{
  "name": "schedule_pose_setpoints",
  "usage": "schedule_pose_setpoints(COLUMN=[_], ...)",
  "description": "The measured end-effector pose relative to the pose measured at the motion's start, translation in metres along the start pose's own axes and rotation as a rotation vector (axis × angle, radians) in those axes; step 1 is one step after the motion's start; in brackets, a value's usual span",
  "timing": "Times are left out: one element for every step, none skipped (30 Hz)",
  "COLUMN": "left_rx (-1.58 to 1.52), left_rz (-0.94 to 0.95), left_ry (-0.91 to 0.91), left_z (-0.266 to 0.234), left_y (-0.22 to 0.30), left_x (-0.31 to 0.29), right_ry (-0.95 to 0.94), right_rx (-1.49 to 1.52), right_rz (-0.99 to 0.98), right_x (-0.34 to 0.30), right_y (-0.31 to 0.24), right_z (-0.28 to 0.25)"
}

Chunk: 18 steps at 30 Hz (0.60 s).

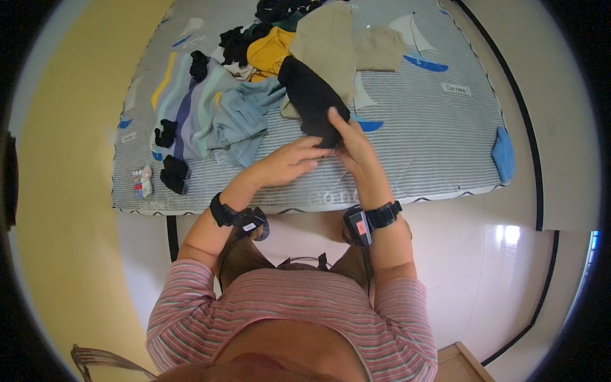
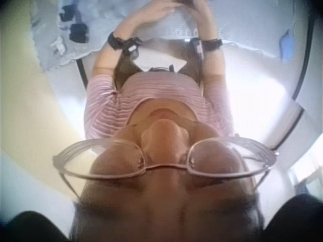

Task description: The person sits on a chair and folds various pieces of clothing on a bed. They pick up black socks and a black garment, fold them neatly by hand, and place them on the bed. The person handles the items one at a time, smoothing and aligning them before stacking.

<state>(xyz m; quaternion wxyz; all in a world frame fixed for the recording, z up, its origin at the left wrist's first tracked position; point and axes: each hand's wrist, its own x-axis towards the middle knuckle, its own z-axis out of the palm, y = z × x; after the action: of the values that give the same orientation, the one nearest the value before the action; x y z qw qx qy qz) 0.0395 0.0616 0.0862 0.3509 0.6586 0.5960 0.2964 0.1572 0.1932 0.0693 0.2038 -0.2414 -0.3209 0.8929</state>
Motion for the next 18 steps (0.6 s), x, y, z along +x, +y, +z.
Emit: schedule_pose_setpoints(left_rx=[-0.016,0.024,-0.050,-0.124,-0.197,-0.238,-0.167,-0.096,-0.199,-0.302,-0.338,-0.373,-0.408,-0.379,-0.352,-0.322,-0.340,-0.358], left_rz=[0.003,0.007,-0.005,-0.018,-0.034,0.070,0.086,0.102,-0.100,-0.303,-0.314,-0.324,-0.332,-0.337,-0.340,-0.349,-0.356,-0.367], left_ry=[-0.032,-0.037,-0.070,-0.103,-0.131,-0.001,0.116,0.233,0.337,0.437,0.513,0.593,0.673,0.697,0.718,0.741,0.747,0.751], left_z=[0.002,0.002,-0.001,-0.006,-0.012,-0.017,-0.024,-0.034,-0.044,-0.054,-0.065,-0.077,-0.085,-0.091,-0.096,-0.101,-0.104,-0.105], left_y=[0.001,0.004,0.008,0.012,0.014,0.005,-0.006,-0.016,-0.021,-0.025,-0.031,-0.038,-0.044,-0.047,-0.050,-0.051,-0.055,-0.059], left_x=[-0.004,-0.007,-0.009,-0.010,-0.013,-0.018,-0.022,-0.026,-0.031,-0.037,-0.043,-0.048,-0.052,-0.053,-0.053,-0.056,-0.057,-0.057], right_ry=[0.011,0.016,0.021,0.100,0.106,0.111,0.117,0.159,0.202,0.246,0.242,0.233,0.225,0.239,0.255,0.254,0.258,0.281], right_rx=[-0.049,-0.099,-0.149,-0.133,-0.137,-0.142,-0.146,-0.136,-0.127,-0.117,-0.115,-0.115,-0.114,-0.147,-0.180,-0.103,-0.031,0.047], right_rz=[0.009,0.015,0.021,0.054,0.031,0.007,-0.017,-0.021,-0.029,-0.037,-0.058,-0.079,-0.100,-0.135,-0.171,-0.214,-0.260,-0.294], right_x=[0.001,0.003,0.005,0.009,0.009,0.009,0.009,0.008,0.006,0.003,-0.001,-0.004,-0.008,-0.013,-0.018,-0.022,-0.025,-0.028], right_y=[0.003,0.004,0.007,0.011,0.013,0.014,0.014,0.012,0.008,0.003,-0.003,-0.012,-0.021,-0.034,-0.047,-0.059,-0.070,-0.078], right_z=[-0.003,-0.005,-0.008,-0.013,-0.015,-0.016,-0.017,-0.016,-0.014,-0.013,-0.013,-0.014,-0.018,-0.022,-0.031,-0.044,-0.059,-0.071])
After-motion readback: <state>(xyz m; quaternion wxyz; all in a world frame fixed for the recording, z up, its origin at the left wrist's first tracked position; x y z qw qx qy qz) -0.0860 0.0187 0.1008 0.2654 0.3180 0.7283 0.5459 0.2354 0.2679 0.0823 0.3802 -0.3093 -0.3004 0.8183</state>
